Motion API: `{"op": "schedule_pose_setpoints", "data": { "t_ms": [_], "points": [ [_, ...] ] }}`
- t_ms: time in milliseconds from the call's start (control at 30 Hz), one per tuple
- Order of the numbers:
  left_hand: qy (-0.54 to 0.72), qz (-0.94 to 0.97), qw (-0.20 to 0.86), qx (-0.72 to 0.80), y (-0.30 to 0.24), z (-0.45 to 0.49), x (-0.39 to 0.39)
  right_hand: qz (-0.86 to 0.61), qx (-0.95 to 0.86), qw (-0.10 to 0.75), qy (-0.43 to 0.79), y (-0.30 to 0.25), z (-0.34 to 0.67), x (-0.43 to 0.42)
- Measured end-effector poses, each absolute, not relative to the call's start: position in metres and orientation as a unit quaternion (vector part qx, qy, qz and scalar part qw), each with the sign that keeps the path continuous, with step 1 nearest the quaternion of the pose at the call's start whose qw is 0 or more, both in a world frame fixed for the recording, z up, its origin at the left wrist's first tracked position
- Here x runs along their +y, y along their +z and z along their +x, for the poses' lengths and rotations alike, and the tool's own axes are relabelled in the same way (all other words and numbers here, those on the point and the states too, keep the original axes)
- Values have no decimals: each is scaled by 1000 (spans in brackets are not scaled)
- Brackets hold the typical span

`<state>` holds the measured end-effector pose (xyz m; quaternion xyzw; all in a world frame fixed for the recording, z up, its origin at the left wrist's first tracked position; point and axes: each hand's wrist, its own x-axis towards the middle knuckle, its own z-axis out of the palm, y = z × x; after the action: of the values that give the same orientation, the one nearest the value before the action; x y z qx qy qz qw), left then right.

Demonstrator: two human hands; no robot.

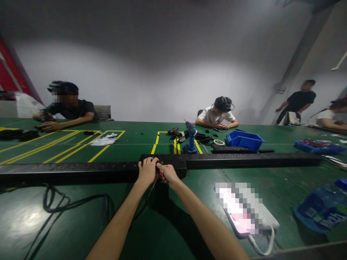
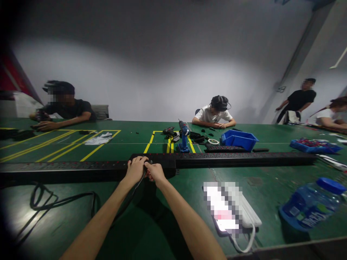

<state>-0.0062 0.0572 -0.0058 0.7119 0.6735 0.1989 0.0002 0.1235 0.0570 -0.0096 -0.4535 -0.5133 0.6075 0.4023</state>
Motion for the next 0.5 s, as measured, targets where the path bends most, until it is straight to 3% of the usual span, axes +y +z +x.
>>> {"op": "schedule_pose_setpoints", "data": {
  "t_ms": [333, 500],
  "points": [
    [211, 712, -17, 670, -10, -6, 57, -444, -408, 478, 639, -15, 110, 53],
    [218, 714, -24, 665, -15, -7, 60, -443, -433, 456, 639, -16, 111, 54]
  ]
}}
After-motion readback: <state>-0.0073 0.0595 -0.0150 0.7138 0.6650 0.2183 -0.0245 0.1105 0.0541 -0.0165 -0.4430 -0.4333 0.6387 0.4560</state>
